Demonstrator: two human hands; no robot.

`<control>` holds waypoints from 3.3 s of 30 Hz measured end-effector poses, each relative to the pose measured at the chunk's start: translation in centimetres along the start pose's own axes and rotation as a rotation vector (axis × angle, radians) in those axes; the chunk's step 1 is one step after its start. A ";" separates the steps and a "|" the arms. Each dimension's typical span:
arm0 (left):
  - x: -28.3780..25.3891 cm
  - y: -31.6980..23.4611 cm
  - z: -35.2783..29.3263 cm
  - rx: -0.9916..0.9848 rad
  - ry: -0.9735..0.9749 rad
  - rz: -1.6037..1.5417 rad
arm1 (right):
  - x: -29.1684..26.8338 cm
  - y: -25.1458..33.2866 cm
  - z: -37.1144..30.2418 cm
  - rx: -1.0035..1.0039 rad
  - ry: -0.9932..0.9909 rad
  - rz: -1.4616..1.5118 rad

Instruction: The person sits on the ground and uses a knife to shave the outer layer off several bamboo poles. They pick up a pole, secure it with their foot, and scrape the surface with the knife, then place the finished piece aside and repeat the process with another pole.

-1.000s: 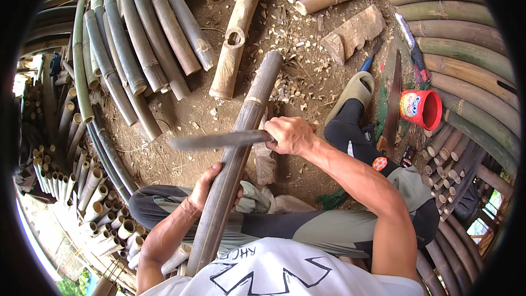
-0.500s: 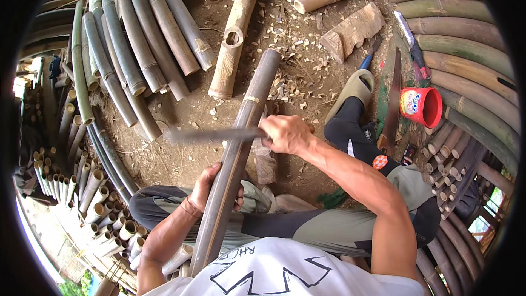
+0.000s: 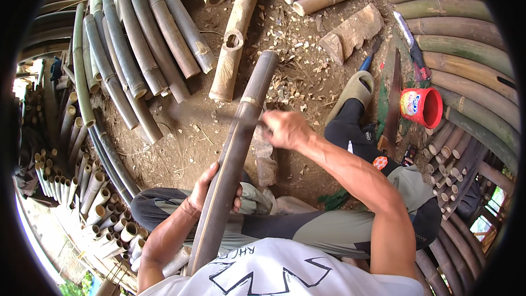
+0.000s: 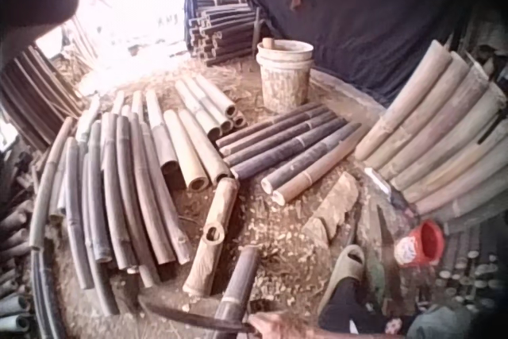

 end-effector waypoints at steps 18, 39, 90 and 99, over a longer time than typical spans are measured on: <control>-0.7 -0.5 -0.1 0.030 -0.011 -0.004 | -1.3 0.7 1.2 -0.029 -0.112 -0.039; -1.1 -0.9 -0.5 0.055 -0.073 0.005 | -1.2 0.2 2.2 -0.057 -0.108 -0.009; -1.0 -1.9 -0.7 0.130 -0.237 0.240 | 0.9 -9.0 2.4 0.546 0.133 -0.069; -0.3 -1.9 -0.4 0.084 -0.087 0.056 | 1.2 -5.7 2.8 0.377 -0.020 -0.140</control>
Point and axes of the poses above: each hand's wrist, its own z-axis towards the middle knuckle, its own x-axis out of the palm, y = z × x, the point moved 10 cm from there along z, towards the middle knuckle, and after that the axes turned 6 degrees about y, right-handed, at the moved point
